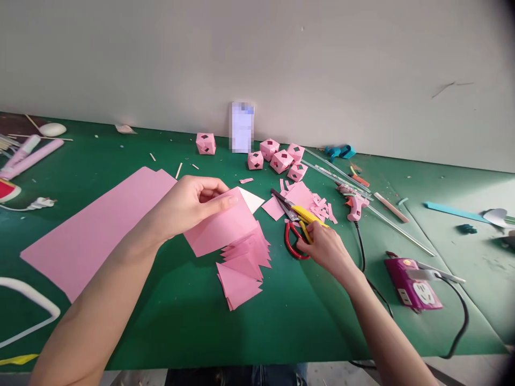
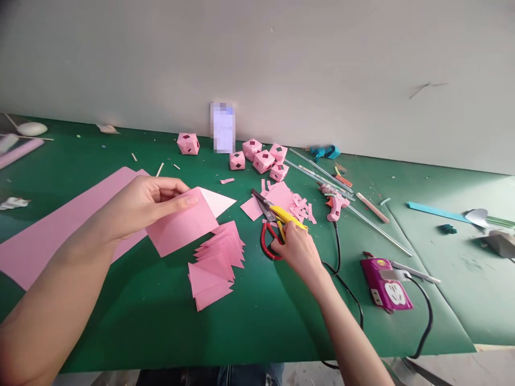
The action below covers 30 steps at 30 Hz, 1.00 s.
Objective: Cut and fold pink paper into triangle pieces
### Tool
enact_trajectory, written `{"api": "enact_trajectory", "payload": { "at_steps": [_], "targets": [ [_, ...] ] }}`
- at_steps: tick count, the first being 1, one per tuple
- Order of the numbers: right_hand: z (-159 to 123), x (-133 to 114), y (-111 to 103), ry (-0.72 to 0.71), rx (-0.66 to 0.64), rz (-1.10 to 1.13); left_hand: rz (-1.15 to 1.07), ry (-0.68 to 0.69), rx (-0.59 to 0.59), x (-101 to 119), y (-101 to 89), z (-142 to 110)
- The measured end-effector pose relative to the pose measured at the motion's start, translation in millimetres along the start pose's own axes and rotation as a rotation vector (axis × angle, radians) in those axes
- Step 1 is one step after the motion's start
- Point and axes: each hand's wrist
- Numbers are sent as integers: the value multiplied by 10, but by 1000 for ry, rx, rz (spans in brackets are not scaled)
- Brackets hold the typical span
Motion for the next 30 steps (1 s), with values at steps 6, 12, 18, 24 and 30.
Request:
{"api": "enact_trajectory", "payload": {
  "at_steps": [6,12,18,24,30],
  "targets": [
    [-132,112,-72,-142,-454,1071,-18,-3,42,20,-100,-44],
    [-353,-21,180,-471,-641,1485,-32,-9,72,37,-164,-80],
    [-459,-134,129,-568,-674,1279,-37,-12,75,72,-185,-101],
    [-501,-452,162,-527,-618,1364,-92,-65,170,31,-164,-93],
    [-498,-479,198,-524,-631,1291,-110,-83,160,100,-136,-132]
  ]
}}
Point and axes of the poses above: each hand's wrist, its own z-axis towards the middle knuckle, its own y-axis out of the palm, x = y × z, and after that the axes turned 4 degrees about z, right-handed
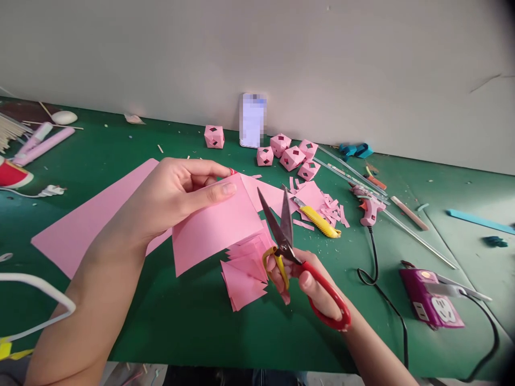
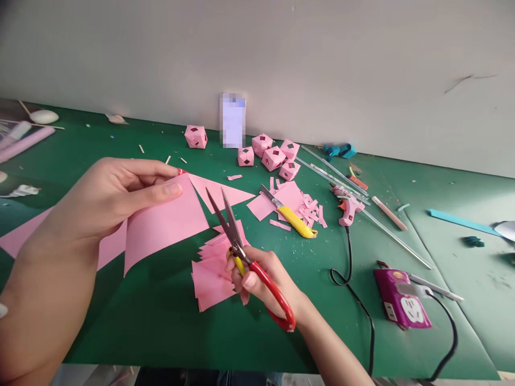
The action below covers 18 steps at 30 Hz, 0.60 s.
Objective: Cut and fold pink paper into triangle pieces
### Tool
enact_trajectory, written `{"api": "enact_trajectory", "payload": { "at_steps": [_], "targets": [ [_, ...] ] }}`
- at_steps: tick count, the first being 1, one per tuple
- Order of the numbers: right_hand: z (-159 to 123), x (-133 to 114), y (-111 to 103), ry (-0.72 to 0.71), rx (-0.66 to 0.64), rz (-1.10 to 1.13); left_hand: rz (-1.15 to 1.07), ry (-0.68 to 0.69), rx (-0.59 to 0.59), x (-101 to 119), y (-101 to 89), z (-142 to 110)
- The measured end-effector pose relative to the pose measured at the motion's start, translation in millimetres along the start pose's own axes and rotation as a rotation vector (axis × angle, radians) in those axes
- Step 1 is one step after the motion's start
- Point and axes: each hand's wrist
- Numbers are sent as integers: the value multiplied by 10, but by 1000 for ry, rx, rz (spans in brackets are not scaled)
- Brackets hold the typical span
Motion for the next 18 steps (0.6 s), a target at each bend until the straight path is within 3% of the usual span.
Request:
{"api": "enact_trajectory", "payload": {
  "at_steps": [5,12,18],
  "targets": [
    [3,-26,23,14,18,-95,-17,44,-6,-42,50,-4],
    [52,-66,49,-67,102,-252,-80,28,-222,3,204,-5],
    [89,25,65,-151,215,-294,-60,75,-304,-11,325,-7]
  ]
}}
Point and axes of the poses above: each hand's wrist, its own z-axis towards the middle knuckle, its own y-axis out of the palm, x = y × z, and after that the axes turned 4 degrees about z, right-handed
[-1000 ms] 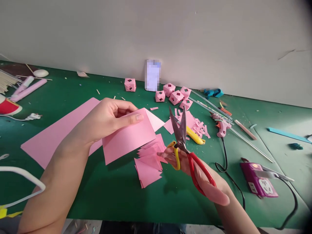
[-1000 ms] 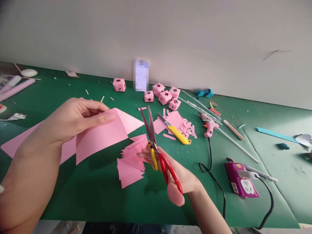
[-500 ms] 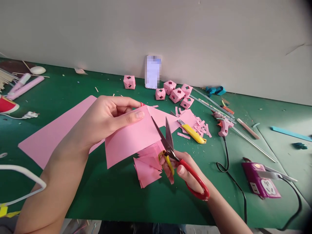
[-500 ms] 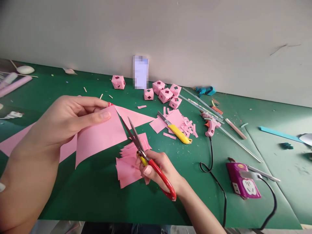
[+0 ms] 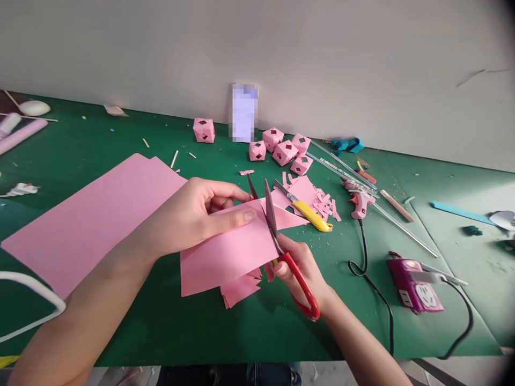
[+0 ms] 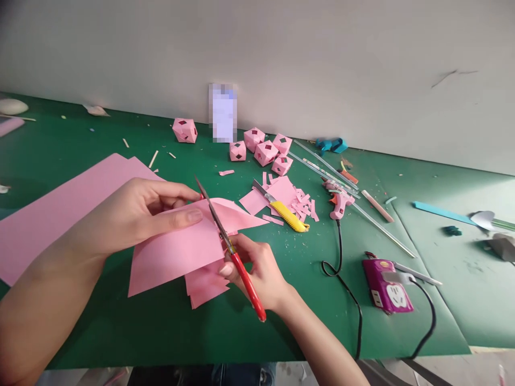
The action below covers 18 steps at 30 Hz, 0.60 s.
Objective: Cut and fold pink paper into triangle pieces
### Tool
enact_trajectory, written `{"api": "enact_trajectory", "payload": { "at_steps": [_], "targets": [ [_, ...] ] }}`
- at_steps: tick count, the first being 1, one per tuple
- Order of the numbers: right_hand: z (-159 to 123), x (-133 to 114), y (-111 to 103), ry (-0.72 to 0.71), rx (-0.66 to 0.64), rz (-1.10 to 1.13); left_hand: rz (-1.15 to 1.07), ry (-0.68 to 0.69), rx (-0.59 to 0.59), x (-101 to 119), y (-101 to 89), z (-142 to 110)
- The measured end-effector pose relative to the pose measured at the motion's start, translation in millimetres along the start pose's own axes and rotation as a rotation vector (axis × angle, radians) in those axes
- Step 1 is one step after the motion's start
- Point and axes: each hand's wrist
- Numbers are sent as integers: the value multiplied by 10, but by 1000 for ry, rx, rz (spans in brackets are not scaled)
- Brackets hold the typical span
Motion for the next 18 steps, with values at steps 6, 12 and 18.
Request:
{"api": "enact_trajectory", "payload": {
  "at_steps": [6,12,18],
  "targets": [
    [17,29,24,1,5,9,92,15,-37,-7,14,-24],
    [19,31,37,-9,-7,-8,98,21,-67,29,-7,-30],
    [7,62,50,-5,-2,35,103,62,-85,37,-4,-31]
  ]
}}
Point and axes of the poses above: each hand's wrist, its own z-axis towards the middle knuckle, its own y-axis out of the palm, x = y × z, and after that the axes turned 4 degrees about z, right-handed
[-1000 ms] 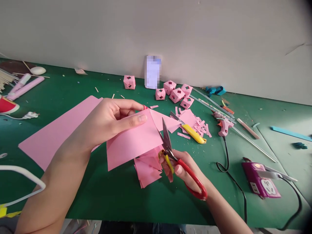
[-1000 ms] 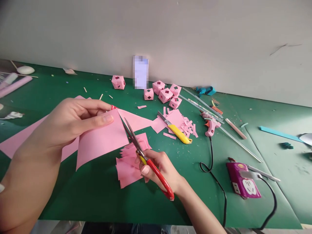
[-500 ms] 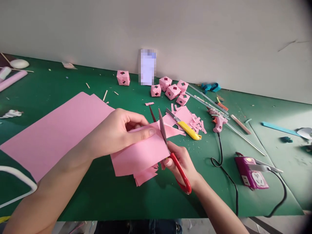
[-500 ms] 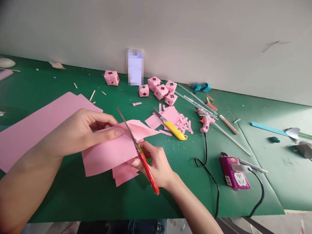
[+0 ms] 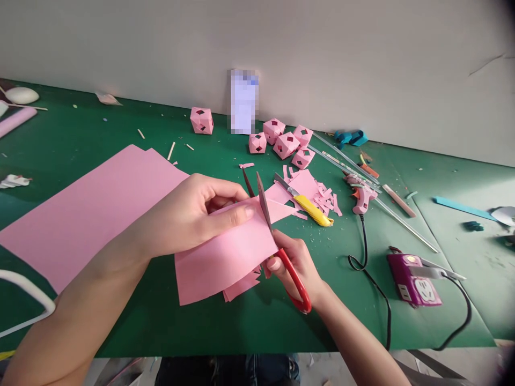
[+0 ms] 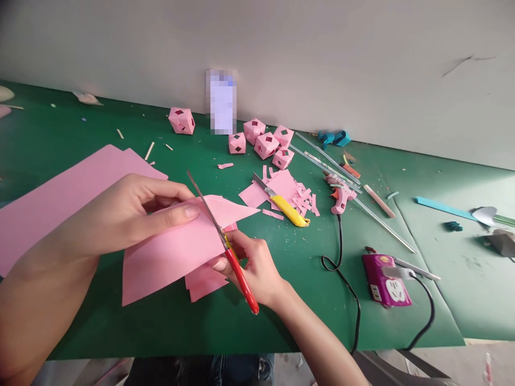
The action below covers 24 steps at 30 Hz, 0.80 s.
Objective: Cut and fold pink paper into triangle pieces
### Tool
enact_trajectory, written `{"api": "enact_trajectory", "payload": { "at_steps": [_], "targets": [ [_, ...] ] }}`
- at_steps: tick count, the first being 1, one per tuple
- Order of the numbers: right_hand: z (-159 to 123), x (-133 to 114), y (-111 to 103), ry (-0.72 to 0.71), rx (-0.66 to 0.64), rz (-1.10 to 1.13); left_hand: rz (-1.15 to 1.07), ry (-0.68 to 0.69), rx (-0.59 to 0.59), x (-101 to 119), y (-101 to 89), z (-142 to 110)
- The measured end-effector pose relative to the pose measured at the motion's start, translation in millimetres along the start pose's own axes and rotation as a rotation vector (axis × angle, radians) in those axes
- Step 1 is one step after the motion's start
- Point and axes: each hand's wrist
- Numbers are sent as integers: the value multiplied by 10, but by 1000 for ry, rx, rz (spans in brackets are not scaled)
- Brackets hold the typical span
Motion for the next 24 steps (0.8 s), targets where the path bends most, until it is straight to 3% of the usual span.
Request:
{"api": "enact_trajectory", "payload": {
  "at_steps": [24],
  "targets": [
    [-16,106,62,53,25,-32,-54,-28,5,-61,7,67]
  ]
}}
Point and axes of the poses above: each hand's wrist, its own z-axis towards the middle knuckle, its own y-axis out of the palm, x = y × z, and after that the axes turned 4 degrees about z, right-handed
